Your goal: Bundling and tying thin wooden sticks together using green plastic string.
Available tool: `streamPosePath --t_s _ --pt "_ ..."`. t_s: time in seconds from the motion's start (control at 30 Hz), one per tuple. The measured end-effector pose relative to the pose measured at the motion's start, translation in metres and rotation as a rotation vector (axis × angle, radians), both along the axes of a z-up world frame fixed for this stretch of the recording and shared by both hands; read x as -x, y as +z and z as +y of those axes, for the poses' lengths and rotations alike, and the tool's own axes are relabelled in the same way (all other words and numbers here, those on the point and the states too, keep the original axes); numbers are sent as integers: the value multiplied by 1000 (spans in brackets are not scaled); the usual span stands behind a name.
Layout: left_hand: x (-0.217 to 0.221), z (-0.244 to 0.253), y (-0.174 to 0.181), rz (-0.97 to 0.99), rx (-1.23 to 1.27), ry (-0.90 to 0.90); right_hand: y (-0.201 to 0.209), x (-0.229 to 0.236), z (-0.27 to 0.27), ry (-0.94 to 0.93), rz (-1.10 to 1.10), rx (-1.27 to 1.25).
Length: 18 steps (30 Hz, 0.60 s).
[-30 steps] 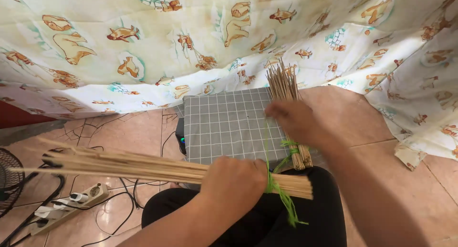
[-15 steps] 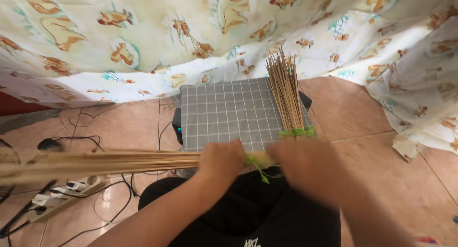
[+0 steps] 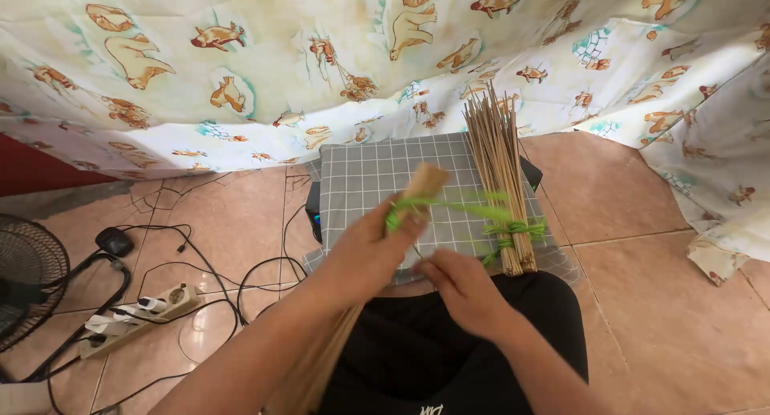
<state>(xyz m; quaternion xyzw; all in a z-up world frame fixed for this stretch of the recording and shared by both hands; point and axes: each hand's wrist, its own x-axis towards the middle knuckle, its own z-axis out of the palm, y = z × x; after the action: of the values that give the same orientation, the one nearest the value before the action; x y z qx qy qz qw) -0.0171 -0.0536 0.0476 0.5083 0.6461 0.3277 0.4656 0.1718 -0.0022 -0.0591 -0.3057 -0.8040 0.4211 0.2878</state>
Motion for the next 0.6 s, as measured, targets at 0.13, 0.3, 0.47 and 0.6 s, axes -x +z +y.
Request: streamPosePath --t_s 0.13,0.3,0.47,0.6 --pt "-4 8 -11 -353 70 188 -19 -39 -24 -297 8 -19" --pt "-26 19 -28 -465 92 158 25 -59 -21 -345 144 -198" --pt "-39 51 -74 -561 68 17 59 -43 13 -310 160 -346" --pt "-42 75 -120 -497 1 10 45 -19 45 -227 363 -220"
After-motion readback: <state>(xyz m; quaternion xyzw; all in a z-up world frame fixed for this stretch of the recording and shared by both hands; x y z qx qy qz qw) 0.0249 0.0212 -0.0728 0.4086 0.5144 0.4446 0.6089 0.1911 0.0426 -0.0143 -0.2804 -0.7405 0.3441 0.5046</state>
